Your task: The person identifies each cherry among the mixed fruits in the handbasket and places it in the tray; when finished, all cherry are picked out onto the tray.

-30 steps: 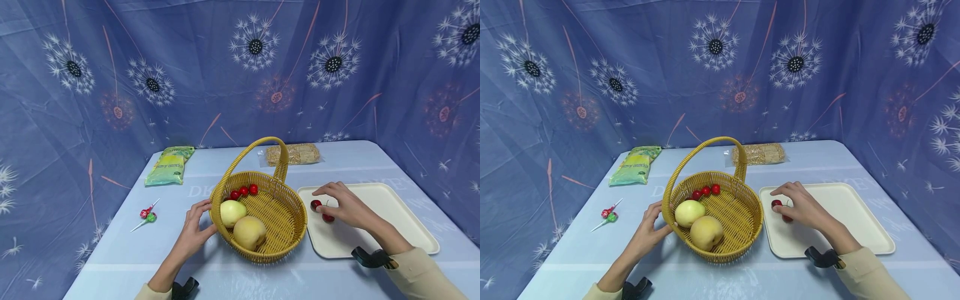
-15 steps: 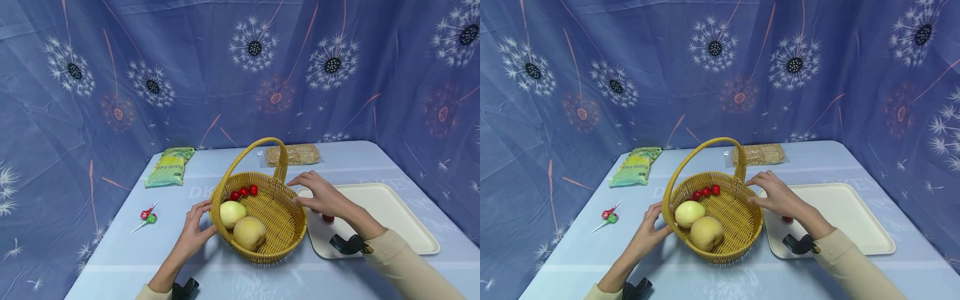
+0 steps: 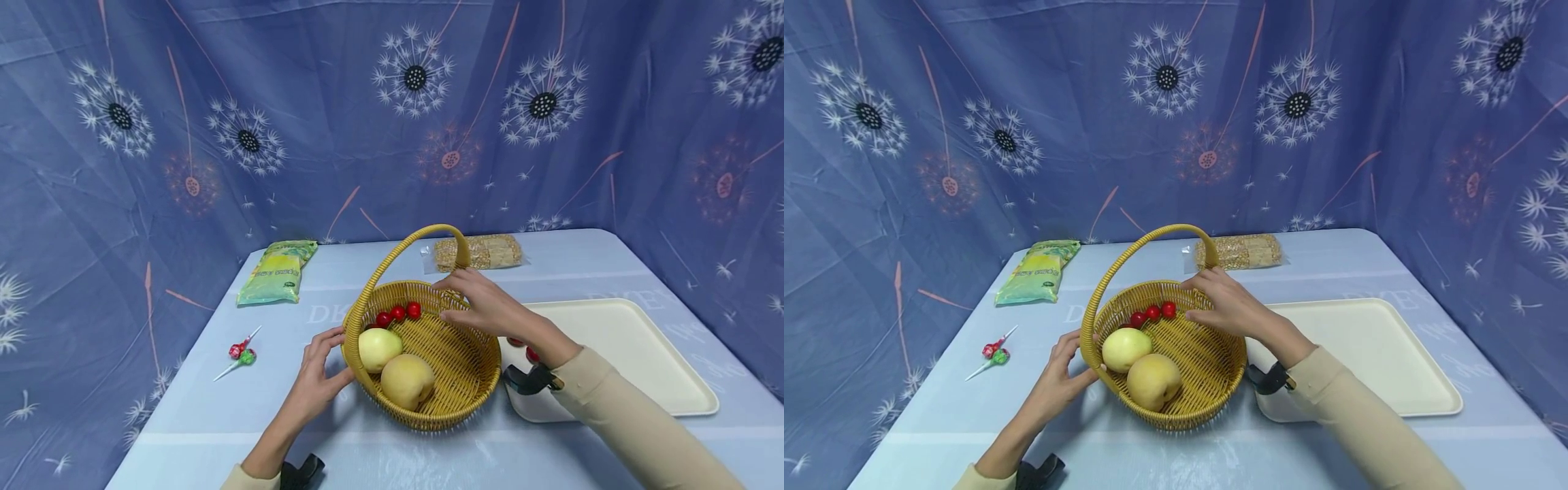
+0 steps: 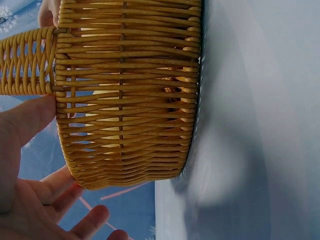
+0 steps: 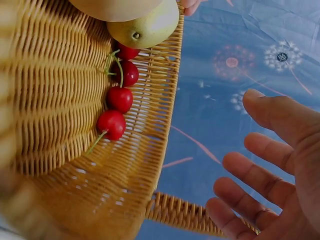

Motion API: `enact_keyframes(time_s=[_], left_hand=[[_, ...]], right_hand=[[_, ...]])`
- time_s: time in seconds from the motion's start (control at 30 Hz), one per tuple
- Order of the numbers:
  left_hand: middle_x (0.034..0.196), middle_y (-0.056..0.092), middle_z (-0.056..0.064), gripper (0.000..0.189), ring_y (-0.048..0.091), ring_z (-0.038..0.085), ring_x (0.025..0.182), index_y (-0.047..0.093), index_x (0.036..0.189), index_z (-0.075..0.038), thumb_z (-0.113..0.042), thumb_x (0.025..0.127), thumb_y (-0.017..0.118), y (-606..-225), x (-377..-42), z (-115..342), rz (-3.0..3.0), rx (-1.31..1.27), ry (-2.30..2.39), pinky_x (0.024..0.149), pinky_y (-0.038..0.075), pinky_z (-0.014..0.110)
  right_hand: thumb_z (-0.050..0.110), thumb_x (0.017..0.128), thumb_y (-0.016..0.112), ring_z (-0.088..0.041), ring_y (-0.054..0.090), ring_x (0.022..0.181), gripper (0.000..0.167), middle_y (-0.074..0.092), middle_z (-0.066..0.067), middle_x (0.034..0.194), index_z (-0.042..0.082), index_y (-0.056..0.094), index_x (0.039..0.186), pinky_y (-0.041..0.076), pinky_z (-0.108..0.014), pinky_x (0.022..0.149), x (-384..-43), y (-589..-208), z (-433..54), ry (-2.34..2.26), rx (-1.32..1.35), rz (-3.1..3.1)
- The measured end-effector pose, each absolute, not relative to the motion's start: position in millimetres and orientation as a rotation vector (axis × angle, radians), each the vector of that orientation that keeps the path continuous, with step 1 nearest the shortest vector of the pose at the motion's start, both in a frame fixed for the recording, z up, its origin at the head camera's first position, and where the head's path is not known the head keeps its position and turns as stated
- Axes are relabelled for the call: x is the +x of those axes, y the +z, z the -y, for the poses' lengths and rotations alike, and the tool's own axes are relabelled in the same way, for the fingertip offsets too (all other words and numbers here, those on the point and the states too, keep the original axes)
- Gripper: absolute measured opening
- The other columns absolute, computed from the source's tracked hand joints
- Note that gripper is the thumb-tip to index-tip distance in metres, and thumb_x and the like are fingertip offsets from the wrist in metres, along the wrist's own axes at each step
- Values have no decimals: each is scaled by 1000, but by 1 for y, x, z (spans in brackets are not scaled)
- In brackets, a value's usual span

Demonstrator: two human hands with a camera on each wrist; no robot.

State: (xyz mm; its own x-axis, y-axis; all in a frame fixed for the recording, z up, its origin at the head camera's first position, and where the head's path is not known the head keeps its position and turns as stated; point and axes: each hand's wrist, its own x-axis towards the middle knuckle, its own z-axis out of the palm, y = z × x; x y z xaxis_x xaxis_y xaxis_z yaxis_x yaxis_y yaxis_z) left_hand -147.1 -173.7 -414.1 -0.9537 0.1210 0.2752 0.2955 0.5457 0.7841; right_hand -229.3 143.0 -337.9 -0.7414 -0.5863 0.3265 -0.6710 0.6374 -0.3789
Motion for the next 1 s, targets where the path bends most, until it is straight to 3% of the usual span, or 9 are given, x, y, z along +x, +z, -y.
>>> enact_keyframes(time_s=[0.3,0.67,1.0], left_hand=[[143,41,4,51,32,25,129,55,124,-15,-24,78,76,-415,-147,175,2601,-349,-1369,100,30,57],[143,41,3,51,33,23,127,55,124,-16,-24,78,76,-416,-148,175,2597,-352,-1358,99,30,55],[143,41,4,51,33,24,128,55,124,-14,-23,78,76,-415,-147,174,2603,-346,-1364,100,30,56]], right_hand=[[33,84,69,-34,43,131,49,59,-9,129,13,58,127,38,-54,102,-245,-343,-119,705,1015,2784],[36,87,66,-32,43,131,54,54,-8,133,13,51,134,33,-52,106,-260,-351,-99,693,1037,2916],[30,88,66,-30,44,129,53,50,-10,138,13,49,136,39,-47,102,-270,-367,-90,719,1036,3013]])
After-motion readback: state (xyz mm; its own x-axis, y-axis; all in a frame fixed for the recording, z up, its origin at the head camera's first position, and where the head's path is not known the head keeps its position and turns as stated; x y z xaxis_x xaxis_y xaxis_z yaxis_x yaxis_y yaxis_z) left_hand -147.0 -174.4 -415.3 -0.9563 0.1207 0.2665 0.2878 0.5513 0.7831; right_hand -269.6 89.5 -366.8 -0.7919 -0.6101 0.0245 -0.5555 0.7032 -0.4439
